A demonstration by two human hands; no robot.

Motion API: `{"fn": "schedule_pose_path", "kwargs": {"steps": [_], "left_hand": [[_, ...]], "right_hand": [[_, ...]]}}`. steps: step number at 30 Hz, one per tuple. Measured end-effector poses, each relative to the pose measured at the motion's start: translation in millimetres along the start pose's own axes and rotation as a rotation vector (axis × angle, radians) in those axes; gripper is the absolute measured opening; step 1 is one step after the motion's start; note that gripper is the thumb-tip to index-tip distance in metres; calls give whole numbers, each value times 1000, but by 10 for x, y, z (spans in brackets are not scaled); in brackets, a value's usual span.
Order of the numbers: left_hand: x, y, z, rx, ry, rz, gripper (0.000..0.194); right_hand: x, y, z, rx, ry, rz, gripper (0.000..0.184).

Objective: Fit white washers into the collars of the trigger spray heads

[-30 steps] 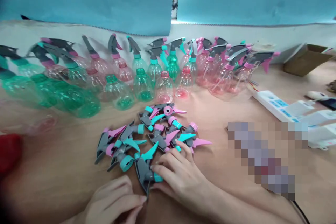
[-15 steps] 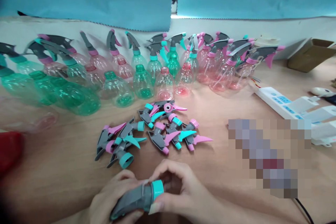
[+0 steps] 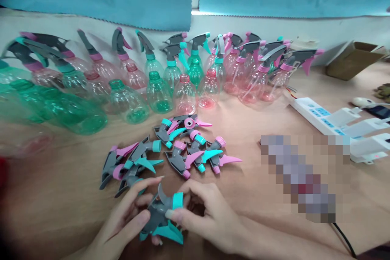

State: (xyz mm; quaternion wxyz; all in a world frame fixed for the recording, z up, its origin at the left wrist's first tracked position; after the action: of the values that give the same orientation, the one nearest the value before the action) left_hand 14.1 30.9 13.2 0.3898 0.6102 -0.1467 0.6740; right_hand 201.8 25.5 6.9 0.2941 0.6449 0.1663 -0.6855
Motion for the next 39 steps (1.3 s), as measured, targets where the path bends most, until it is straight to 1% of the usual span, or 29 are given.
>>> {"fn": "schedule_pose_path", "kwargs": {"steps": [3, 6, 8, 10, 13, 16, 17, 19, 21, 22, 24, 27, 29, 31, 34, 36, 38, 39], "left_hand": [[7, -20, 8, -24, -28, 5, 45], [-5, -39, 1, 16, -61, -47, 47], [-11, -52, -9, 46, -48, -89, 46], [0, -67, -13, 51, -10, -105, 46], [26, -90, -9, 60, 61, -130, 50], [27, -115, 13, 74, 167, -194, 47], [26, -125, 29, 61, 211, -207, 45], [28, -149, 78, -8, 301, -224, 39], [47, -167, 123, -86, 368, -213, 34], [63, -171, 136, -113, 374, -201, 35], [103, -171, 136, -142, 308, -166, 41], [183, -164, 86, -139, 73, -60, 49], [222, -167, 53, -133, -30, -3, 55], [232, -181, 33, -132, -60, 7, 61], [223, -216, 16, -106, -57, 16, 64], [210, -246, 16, -97, -32, 19, 62], [200, -282, 23, -101, -2, 28, 54], [198, -302, 22, -94, 3, 39, 48]], "right_hand": [[-16, -7, -19, -8, 94, 30, 35], [-57, -21, -26, -17, 203, -2, 30], [-71, -29, -24, -21, 199, -23, 26], [-80, -33, -19, -11, 162, -54, 36], [-118, -34, 3, 6, 159, -152, 50], [-154, -25, 33, 2, 139, -224, 48], [-160, -20, 38, 2, 122, -237, 46], [-174, -4, 34, 24, 118, -263, 42], [-201, 12, 22, 39, 163, -288, 37], [-221, 18, 18, 33, 191, -298, 35], [-269, 27, 11, 11, 247, -311, 31], [-350, 38, -8, 48, 380, -362, 33], [-383, 38, -16, 82, 480, -397, 31], [-391, 23, -19, 88, 534, -404, 27], [-404, -13, -30, 96, 539, -388, 22], [-440, -33, -48, 124, 522, -390, 21], [-487, -52, -65, 131, 531, -383, 14], [-511, -59, -71, 129, 571, -382, 10]]}}
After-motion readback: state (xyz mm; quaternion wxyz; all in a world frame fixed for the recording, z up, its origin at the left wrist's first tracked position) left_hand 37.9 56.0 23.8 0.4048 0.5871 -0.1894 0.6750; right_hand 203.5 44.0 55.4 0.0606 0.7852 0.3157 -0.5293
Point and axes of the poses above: each hand's wrist, its own y-axis away from the middle knuckle, its own z-axis out of the palm, x = y × z, the point moved 3 cm from there along -y, towards the middle knuckle, and after that the axes turned 12 degrees about -x, right-handed, at the moved point
